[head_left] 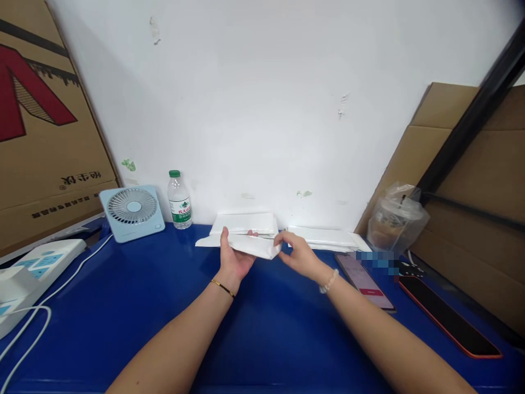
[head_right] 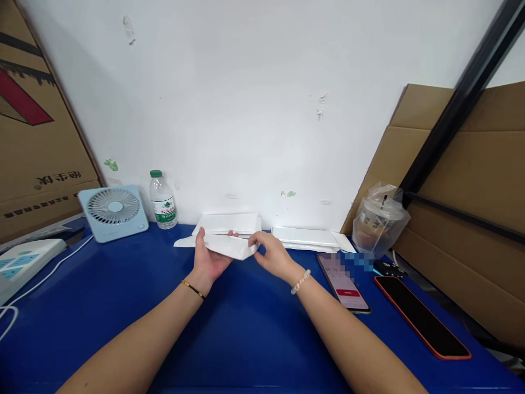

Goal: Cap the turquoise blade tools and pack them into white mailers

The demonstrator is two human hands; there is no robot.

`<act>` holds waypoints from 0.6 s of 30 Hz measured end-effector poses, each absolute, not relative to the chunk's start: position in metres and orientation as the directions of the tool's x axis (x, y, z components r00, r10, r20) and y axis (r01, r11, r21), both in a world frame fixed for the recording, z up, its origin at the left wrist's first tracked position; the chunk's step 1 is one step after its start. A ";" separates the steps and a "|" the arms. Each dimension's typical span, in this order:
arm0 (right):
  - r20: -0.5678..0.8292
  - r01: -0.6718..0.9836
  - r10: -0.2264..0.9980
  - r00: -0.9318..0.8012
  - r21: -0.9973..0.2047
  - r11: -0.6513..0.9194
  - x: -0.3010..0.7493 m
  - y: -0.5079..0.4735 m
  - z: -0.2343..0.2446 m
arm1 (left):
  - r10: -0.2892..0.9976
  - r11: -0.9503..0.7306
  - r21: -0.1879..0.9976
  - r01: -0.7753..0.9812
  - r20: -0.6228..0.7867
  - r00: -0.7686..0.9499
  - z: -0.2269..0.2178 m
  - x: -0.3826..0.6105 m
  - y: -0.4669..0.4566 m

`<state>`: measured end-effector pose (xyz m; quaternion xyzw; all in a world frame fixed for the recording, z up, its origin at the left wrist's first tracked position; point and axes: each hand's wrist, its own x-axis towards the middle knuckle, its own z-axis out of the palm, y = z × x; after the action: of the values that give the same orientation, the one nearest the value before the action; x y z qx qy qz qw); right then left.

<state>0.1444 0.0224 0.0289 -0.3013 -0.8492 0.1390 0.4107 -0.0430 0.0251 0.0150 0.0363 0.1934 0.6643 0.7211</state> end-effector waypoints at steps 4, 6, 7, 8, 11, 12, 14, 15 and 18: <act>0.589 0.450 0.570 -0.573 -0.356 0.819 0.153 -0.005 0.014 | 0.959 0.006 0.263 -0.965 -0.275 -0.069 0.016 -0.047 0.028; 0.533 0.432 0.665 -0.523 -0.507 0.746 0.151 -0.009 0.005 | 0.963 -0.066 0.310 -0.948 -0.228 -0.141 0.018 -0.047 0.029; 0.508 0.392 0.748 -0.427 -0.642 0.659 0.148 -0.010 0.000 | 0.965 -0.099 0.344 -0.934 -0.196 -0.175 0.020 -0.047 0.028; 0.457 0.303 0.841 -0.289 -0.790 0.533 0.143 -0.010 -0.005 | 0.966 -0.127 0.383 -0.915 -0.161 -0.202 0.022 -0.046 0.027; 0.051 -0.298 0.997 0.065 -0.952 0.068 0.122 -0.008 -0.014 | 0.964 -0.203 0.503 -0.840 -0.047 -0.261 0.029 -0.036 0.019; -0.104 -0.476 0.994 0.042 -0.876 -0.071 0.115 -0.007 -0.016 | 0.960 -0.235 0.540 -0.808 0.001 -0.279 0.031 -0.032 0.015; -0.280 -0.660 0.954 -0.110 -0.697 -0.281 0.104 -0.006 -0.018 | 0.949 -0.301 0.613 -0.731 0.118 -0.292 0.036 -0.021 0.006; -0.312 -0.696 0.935 -0.171 -0.633 -0.338 0.100 -0.006 -0.018 | 0.943 -0.330 0.648 -0.686 0.185 -0.278 0.038 -0.016 0.001; -0.365 -0.745 0.912 -0.188 -0.553 -0.374 0.097 -0.005 -0.019 | 0.914 -0.404 0.726 -0.557 0.351 -0.205 0.043 -0.002 -0.013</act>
<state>0.0968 -0.0052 -0.0186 -0.3306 -0.1265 0.7601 0.5449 -0.0023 -0.0133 0.0429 0.3897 0.2291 0.7417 0.4955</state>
